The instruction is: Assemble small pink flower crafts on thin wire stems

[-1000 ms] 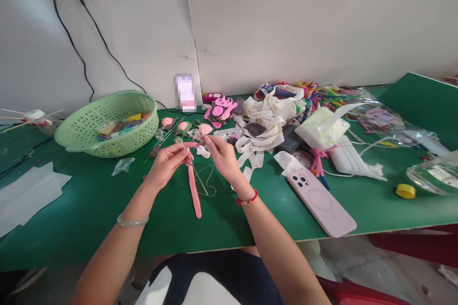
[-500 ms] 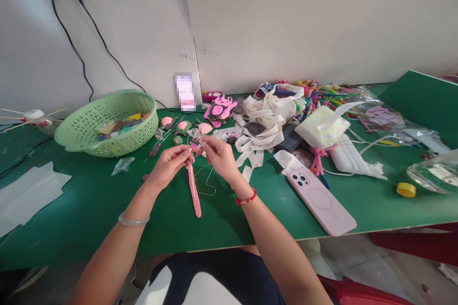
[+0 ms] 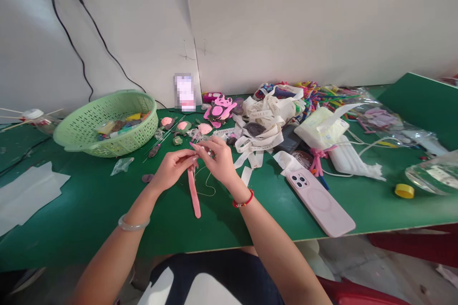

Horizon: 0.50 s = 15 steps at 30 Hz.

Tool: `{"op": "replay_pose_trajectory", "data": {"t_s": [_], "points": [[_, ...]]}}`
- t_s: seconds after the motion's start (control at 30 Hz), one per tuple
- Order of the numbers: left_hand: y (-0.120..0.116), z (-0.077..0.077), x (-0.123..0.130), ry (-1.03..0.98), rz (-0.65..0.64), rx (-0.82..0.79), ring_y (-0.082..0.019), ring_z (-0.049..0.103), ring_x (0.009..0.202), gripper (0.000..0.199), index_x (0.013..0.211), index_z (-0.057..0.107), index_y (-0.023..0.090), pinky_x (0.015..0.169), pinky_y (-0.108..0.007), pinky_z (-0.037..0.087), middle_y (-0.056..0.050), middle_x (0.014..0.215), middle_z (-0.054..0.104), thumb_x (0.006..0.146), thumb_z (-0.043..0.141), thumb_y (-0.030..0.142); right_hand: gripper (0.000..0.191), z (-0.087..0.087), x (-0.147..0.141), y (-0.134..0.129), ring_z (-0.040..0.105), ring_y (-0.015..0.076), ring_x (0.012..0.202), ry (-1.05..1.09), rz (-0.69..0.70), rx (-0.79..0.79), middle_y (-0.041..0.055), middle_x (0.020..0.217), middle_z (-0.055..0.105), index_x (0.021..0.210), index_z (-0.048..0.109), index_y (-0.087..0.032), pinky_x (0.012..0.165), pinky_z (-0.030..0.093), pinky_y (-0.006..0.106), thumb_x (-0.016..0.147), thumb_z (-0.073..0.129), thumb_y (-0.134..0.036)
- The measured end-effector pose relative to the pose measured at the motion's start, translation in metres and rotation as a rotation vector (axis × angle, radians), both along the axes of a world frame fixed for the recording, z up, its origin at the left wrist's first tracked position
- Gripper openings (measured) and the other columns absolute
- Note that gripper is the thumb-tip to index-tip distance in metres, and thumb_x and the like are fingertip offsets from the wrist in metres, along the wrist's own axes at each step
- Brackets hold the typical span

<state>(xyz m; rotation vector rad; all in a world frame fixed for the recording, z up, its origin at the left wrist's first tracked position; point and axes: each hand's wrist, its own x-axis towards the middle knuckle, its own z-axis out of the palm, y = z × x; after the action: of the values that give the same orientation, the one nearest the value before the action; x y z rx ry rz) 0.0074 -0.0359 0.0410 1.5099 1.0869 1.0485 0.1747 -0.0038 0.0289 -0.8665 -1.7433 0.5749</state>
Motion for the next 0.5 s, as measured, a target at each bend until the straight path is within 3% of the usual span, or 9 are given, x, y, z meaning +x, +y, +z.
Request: {"op": "replay_pose_trajectory", "data": {"t_s": [0.23, 0.33, 0.5], "points": [[-0.0038, 0.001, 0.0031, 0.079, -0.019, 0.053, -0.019, 0.063, 0.074, 0.027, 0.092, 0.072, 0.017, 0.069, -0.029, 0.051, -0.005, 0.08, 0.068, 0.09, 0.064, 0.042, 0.042, 0.0024, -0.0022, 0.0003, 0.049, 0.0114, 0.056, 0.306, 0.147, -0.402, 0.0004, 0.062, 0.057, 0.07, 0.063, -0.018, 0.052, 0.042, 0.026, 0.079, 0.072, -0.059], [-0.0049, 0.0036, 0.0032, 0.123, -0.018, 0.071, -0.019, 0.065, 0.076, 0.025, 0.095, 0.073, 0.017, 0.07, -0.029, 0.051, -0.006, 0.084, 0.07, 0.09, 0.064, 0.041, 0.042, 0.0042, 0.0004, 0.0033, 0.044, 0.0089, 0.055, 0.367, 0.118, -0.405, -0.0013, 0.061, 0.054, 0.069, 0.062, -0.017, 0.051, 0.038, 0.024, 0.077, 0.074, -0.057], [-0.0046, 0.0019, 0.0032, 0.076, -0.017, 0.039, -0.017, 0.062, 0.072, 0.023, 0.093, 0.069, 0.017, 0.068, -0.028, 0.05, -0.004, 0.078, 0.066, 0.09, 0.064, 0.04, 0.039, 0.0045, 0.0005, 0.0032, 0.045, 0.0088, 0.053, 0.326, 0.197, -0.399, -0.0014, 0.062, 0.056, 0.073, 0.062, -0.018, 0.05, 0.037, 0.025, 0.078, 0.074, -0.055]]}}
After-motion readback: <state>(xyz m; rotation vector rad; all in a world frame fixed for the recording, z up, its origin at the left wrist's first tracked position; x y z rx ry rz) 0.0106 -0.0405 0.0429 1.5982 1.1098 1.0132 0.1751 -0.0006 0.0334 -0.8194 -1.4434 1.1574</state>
